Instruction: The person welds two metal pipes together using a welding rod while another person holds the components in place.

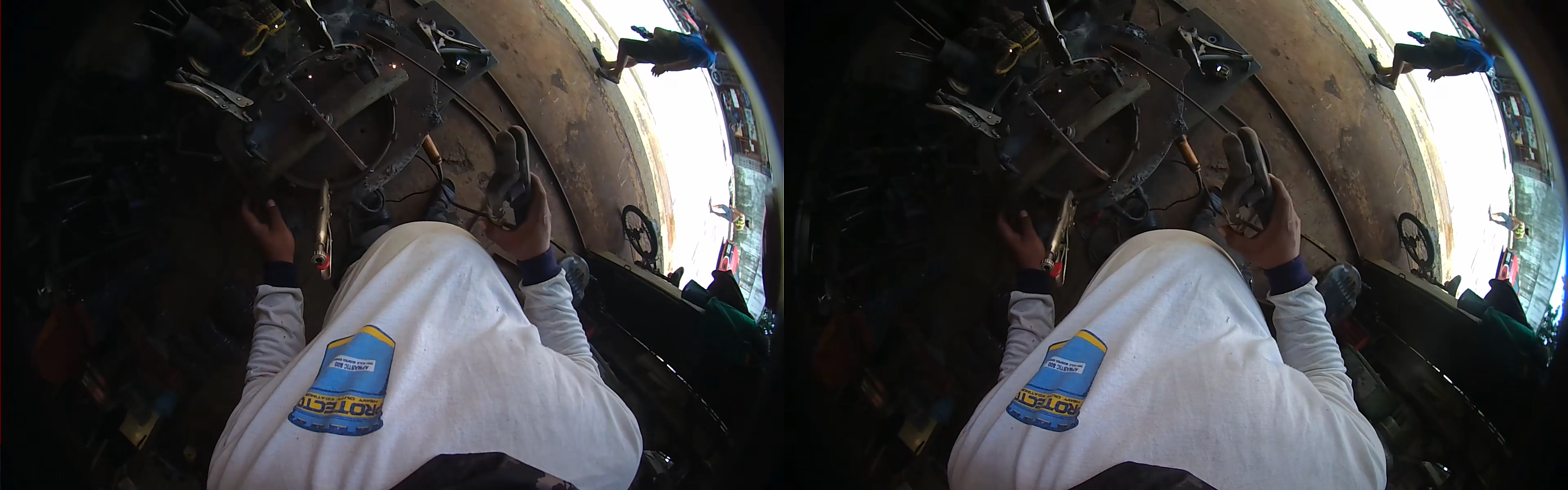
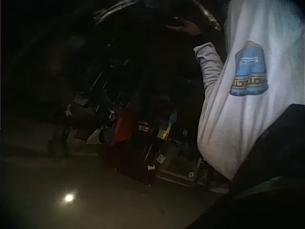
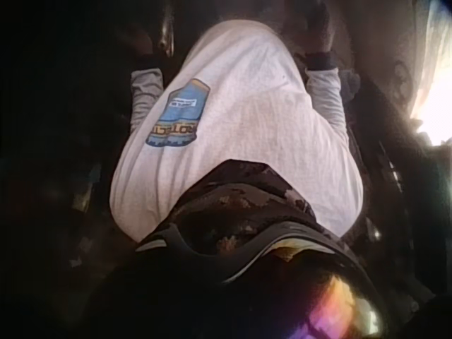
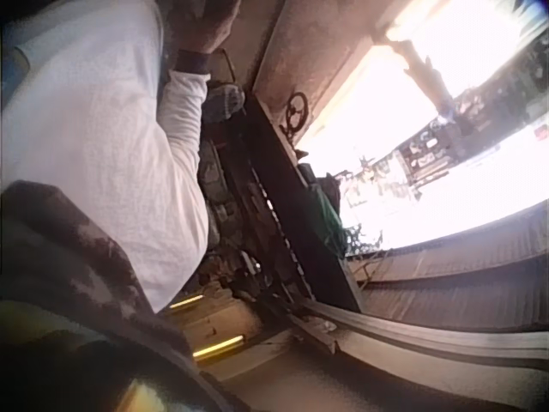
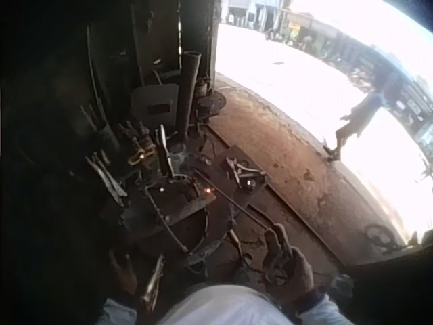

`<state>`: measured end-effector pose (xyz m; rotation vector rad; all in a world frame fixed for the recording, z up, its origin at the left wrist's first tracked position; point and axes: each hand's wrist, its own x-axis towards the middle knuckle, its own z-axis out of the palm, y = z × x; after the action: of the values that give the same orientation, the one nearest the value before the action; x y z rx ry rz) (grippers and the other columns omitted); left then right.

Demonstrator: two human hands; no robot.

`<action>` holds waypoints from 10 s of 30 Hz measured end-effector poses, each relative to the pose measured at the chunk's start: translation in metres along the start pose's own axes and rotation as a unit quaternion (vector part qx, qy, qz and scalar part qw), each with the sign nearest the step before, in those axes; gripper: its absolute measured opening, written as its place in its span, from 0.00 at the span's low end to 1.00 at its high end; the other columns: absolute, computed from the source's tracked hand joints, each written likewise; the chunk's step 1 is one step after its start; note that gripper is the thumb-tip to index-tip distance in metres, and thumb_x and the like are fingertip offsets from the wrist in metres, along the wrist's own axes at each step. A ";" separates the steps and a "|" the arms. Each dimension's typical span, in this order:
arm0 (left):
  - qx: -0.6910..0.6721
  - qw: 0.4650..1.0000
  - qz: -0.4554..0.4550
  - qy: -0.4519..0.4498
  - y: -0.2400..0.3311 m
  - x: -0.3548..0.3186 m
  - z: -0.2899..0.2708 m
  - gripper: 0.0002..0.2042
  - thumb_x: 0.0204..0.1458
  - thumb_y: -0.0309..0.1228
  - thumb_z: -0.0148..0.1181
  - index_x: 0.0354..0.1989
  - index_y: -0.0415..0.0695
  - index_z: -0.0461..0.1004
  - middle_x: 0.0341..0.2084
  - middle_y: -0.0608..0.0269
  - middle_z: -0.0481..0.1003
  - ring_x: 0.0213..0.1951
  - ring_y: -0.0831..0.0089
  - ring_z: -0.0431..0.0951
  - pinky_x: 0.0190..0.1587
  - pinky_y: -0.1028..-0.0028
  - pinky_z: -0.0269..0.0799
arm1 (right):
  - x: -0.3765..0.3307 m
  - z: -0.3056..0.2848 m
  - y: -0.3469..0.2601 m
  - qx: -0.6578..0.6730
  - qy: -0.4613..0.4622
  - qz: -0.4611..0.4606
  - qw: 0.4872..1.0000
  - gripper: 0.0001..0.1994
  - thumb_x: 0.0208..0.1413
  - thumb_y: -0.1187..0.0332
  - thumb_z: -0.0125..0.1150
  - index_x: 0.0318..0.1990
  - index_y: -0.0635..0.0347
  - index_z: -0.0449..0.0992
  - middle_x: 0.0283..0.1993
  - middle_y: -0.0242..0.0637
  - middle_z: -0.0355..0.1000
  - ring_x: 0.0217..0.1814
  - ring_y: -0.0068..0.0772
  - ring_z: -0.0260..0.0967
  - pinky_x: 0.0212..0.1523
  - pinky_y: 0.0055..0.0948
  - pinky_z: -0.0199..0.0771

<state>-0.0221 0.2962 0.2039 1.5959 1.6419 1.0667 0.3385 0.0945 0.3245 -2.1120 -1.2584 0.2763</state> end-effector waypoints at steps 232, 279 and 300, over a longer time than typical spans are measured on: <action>0.046 0.999 0.007 -0.008 -0.004 0.010 0.001 0.24 0.58 0.33 0.56 0.58 0.31 0.60 0.54 0.42 0.66 0.56 0.56 0.68 0.58 0.63 0.62 | 0.015 0.002 -0.017 0.001 0.013 0.024 1.000 0.47 0.28 0.62 0.78 0.60 0.62 0.58 0.49 0.49 0.71 0.51 0.49 0.73 0.50 0.40 0.74; 0.042 0.999 0.004 -0.015 0.004 0.006 0.000 0.24 0.59 0.35 0.55 0.58 0.31 0.59 0.53 0.43 0.67 0.57 0.55 0.67 0.60 0.63 0.61 | 0.015 0.001 -0.016 -0.009 0.026 0.025 0.999 0.48 0.27 0.62 0.79 0.60 0.62 0.58 0.49 0.50 0.72 0.50 0.50 0.73 0.48 0.42 0.75; 0.101 0.995 0.019 0.001 0.010 0.005 -0.001 0.24 0.57 0.35 0.56 0.57 0.31 0.61 0.53 0.42 0.68 0.56 0.54 0.68 0.59 0.63 0.61 | 0.018 0.007 -0.007 -0.017 0.010 0.018 1.000 0.49 0.27 0.61 0.79 0.61 0.62 0.58 0.49 0.50 0.72 0.51 0.50 0.73 0.50 0.41 0.74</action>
<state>-0.0189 0.3003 0.2133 1.7617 1.7736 0.9449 0.3396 0.1153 0.3266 -2.1640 -1.2229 0.2512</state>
